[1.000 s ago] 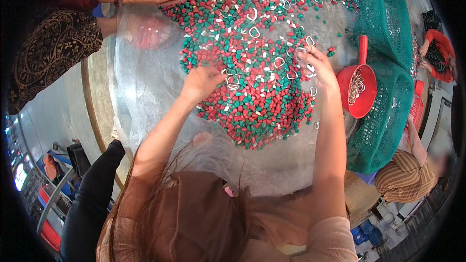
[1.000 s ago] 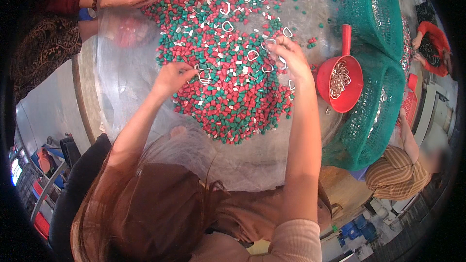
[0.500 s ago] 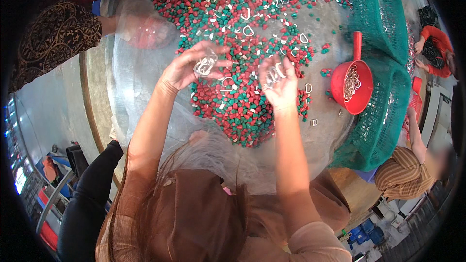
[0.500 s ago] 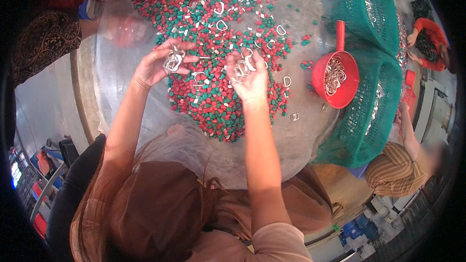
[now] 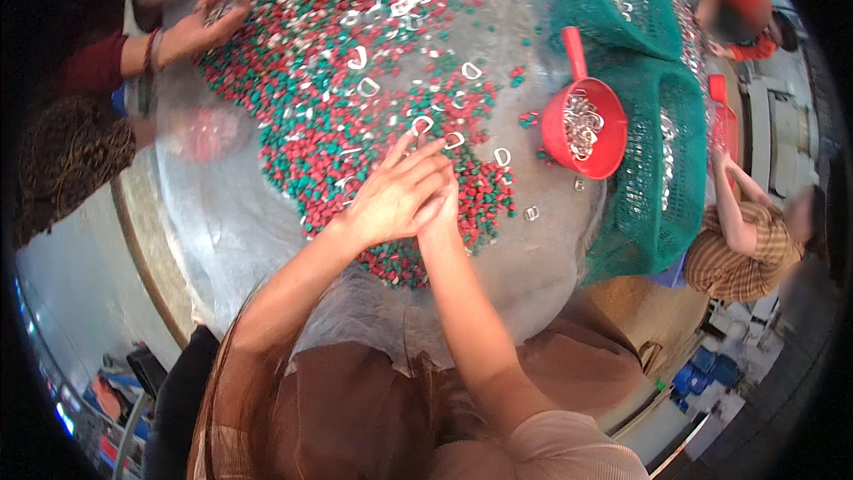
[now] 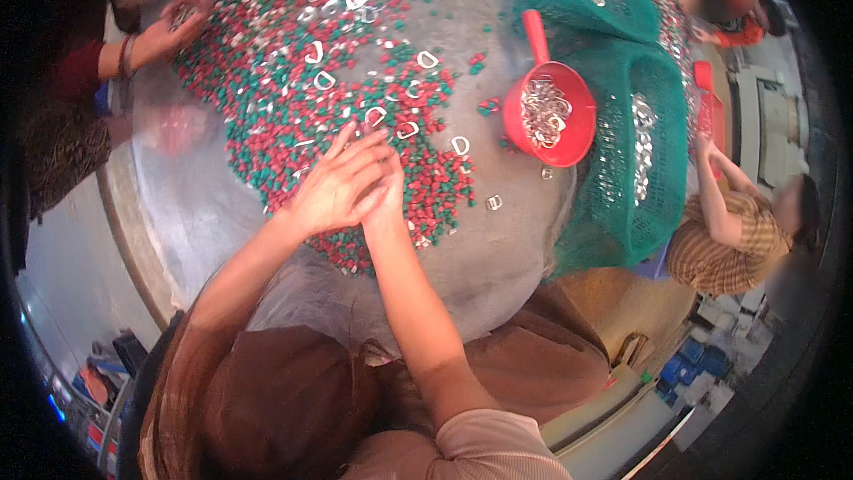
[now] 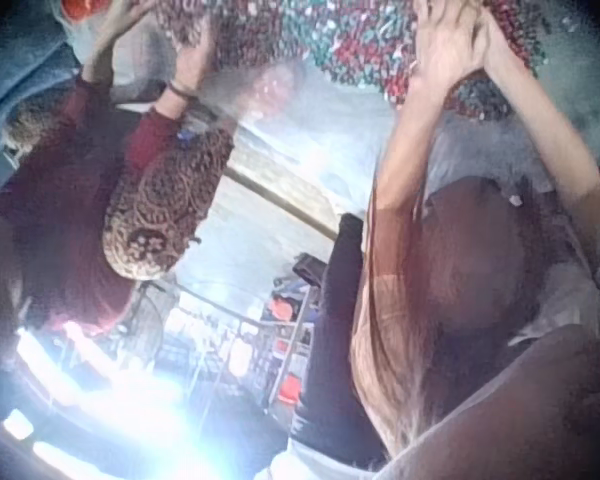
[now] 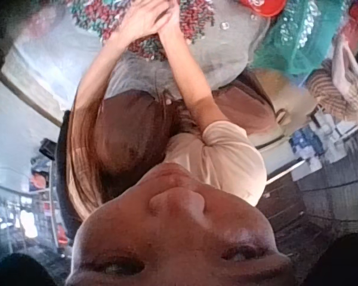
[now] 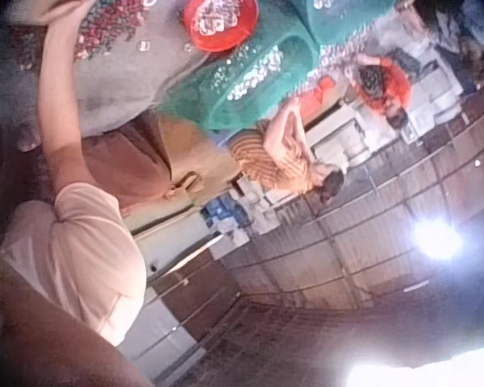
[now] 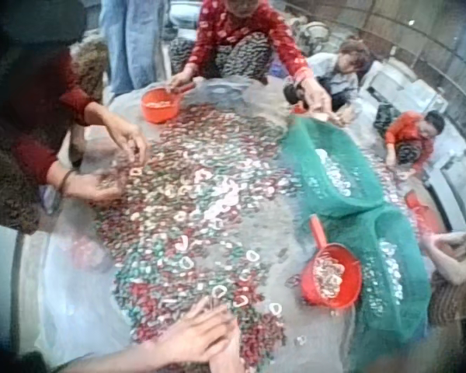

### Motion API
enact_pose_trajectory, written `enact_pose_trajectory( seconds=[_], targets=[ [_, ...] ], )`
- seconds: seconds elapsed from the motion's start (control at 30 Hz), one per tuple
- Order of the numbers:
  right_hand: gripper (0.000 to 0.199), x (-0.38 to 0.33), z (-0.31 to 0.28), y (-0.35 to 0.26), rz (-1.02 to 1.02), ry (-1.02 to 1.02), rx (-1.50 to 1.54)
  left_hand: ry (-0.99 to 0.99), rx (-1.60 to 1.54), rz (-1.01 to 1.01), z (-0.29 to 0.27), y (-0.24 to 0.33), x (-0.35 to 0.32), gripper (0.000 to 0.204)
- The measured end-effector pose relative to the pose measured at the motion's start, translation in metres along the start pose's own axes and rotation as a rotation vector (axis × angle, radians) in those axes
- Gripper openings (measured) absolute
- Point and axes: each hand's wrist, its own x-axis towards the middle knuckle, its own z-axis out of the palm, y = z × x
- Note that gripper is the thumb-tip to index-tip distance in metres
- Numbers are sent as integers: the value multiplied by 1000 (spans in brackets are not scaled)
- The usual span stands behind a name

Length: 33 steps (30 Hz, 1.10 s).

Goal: The person sits on the floor and sorts small red, green, and white plastic pieces spread on a large sheet. They pick up individual pieces and place them into nearby containers while other people work alongside them.

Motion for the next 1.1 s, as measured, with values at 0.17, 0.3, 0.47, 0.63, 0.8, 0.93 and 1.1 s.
enact_pose_trajectory(
  seconds=[0.17, 0.3, 0.47, 0.63, 0.8, 0.93, 1.1],
  targets=[
    [28, -3, 5, -55, -33, 216, 296, 41, -16, -20, -5, 9, 15, 28],
    [19, 15, 28, -173, -228, 97, 386, 188, -52, -171, -27, 0, 12, 25],
    [71, 76, 142, -372, -375, -134, 69, 346, -59, -297, -35, -17, 6, 21],
    [58, 109, 163, -326, -801, 148, -783, 347, -47, -416, -32, -38, 5, 20],
    [24, 148, 33, -195, -704, 5, -2147, 158, 147, -255, 12, -62, 27, 21],
    [31, 144, 27, -135, -785, 181, -2376, -1, 351, -172, 38, -69, 38, 21],
    [30, 147, 23, -137, -726, 174, -2447, -92, 202, -288, 33, -85, 49, 20]
  ],
)
